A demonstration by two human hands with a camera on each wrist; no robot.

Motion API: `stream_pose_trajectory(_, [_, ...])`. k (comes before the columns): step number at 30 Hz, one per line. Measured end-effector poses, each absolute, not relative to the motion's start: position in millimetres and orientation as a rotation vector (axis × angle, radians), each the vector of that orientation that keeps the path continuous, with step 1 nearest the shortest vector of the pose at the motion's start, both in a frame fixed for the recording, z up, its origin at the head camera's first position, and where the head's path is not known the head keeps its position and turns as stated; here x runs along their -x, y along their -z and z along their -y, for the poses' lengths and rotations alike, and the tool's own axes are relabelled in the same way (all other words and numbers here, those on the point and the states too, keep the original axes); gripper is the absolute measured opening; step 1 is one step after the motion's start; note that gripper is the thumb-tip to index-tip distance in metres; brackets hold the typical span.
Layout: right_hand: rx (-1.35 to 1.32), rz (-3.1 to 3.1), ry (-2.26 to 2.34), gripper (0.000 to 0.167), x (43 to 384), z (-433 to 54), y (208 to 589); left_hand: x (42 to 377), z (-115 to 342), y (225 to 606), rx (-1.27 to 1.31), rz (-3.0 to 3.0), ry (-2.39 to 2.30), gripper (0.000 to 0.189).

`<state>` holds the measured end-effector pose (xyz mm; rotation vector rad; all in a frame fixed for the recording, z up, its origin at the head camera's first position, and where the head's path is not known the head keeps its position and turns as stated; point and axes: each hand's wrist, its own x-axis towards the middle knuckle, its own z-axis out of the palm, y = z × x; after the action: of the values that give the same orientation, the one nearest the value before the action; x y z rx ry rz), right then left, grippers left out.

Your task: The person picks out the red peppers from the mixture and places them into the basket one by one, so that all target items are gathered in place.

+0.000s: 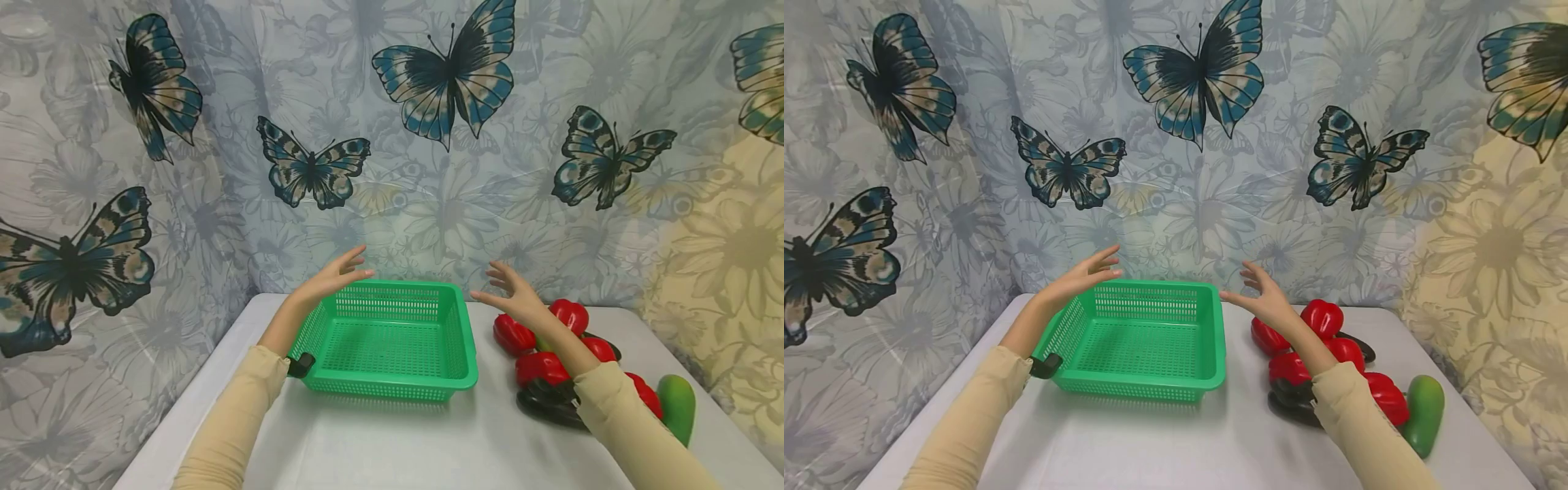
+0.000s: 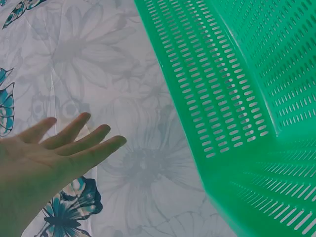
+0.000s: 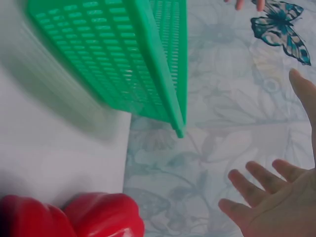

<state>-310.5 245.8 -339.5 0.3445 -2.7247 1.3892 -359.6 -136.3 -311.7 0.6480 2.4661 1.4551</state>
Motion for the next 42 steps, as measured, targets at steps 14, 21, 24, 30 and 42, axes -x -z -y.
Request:
stream_pose_trajectory(14, [-0.434,2.684,-1.48,0.084,296.9,-252.5,344.7,346.1,152.1,317.3,-0.568,-2.468,-1.583,0.069])
stream_pose_trajectory(21, [-0.434,2.681,-1.487,0.079,290.3,-261.8,348.8,344.7,156.1,318.7,-0.565,-2.457,-1.644,0.069])
stream_pose_trajectory(24, [-0.429,2.684,-1.486,0.079,288.4,-265.7,350.4,344.1,159.1,319.9,-0.547,-2.442,-1.664,0.069])
stream_pose_trajectory(30, [-0.409,2.703,-1.485,0.077,282.4,-276.2,350.9,339.8,166.4,322.1,-0.511,-2.44,-1.684,0.071])
stream_pose_trajectory(42, [-0.315,2.761,-1.383,0.075,268.7,-295.0,349.8,336.3,185.0,332.6,-0.464,-2.455,-1.693,0.07])
